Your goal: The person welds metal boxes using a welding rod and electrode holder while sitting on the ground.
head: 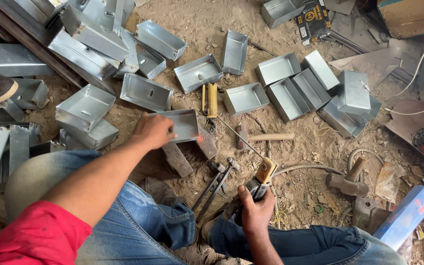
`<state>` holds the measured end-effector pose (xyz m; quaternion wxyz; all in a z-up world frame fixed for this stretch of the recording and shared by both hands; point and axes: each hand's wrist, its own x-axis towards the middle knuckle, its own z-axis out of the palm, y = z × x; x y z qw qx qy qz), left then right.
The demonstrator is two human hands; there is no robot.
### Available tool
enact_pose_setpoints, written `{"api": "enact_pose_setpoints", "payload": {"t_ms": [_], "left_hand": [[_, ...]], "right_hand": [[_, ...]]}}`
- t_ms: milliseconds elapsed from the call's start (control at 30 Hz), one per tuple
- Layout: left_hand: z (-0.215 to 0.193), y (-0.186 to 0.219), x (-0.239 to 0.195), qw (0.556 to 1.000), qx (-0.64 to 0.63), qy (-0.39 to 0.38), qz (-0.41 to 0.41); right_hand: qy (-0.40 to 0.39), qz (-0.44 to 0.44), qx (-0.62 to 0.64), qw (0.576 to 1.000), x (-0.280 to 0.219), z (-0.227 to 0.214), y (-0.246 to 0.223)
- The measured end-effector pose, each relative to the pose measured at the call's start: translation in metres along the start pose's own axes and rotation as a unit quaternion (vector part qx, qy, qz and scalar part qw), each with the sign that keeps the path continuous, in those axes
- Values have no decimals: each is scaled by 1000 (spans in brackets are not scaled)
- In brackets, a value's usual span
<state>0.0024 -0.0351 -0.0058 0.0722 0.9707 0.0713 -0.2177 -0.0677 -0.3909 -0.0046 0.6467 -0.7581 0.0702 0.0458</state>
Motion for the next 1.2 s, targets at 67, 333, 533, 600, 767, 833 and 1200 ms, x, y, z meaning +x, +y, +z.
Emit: {"api": "enact_pose_setpoints", "payload": {"t_ms": [67,333,533,600,767,833,1200], "left_hand": [[-14,-1,8,997,-55,33,-32],[1,-15,59,998,28,25,-57],[25,-25,80,997,-7,46,-59],[27,-31,83,997,-8,49,-57],[28,-31,79,988,13,149,27],[24,-28,74,980,22,187,61],[21,1,23,987,60,129,80]], "right_hand": [[-8,6,15,1000,2,3,0],[0,26,-7,1000,5,8,-5],[14,27,0,1000,13,13,-4],[13,28,7,1000,12,16,-4],[14,19,9,1000,12,14,-8],[20,15,2,1000,12,11,-9],[16,-25,-15,999,4,3,-18]]}}
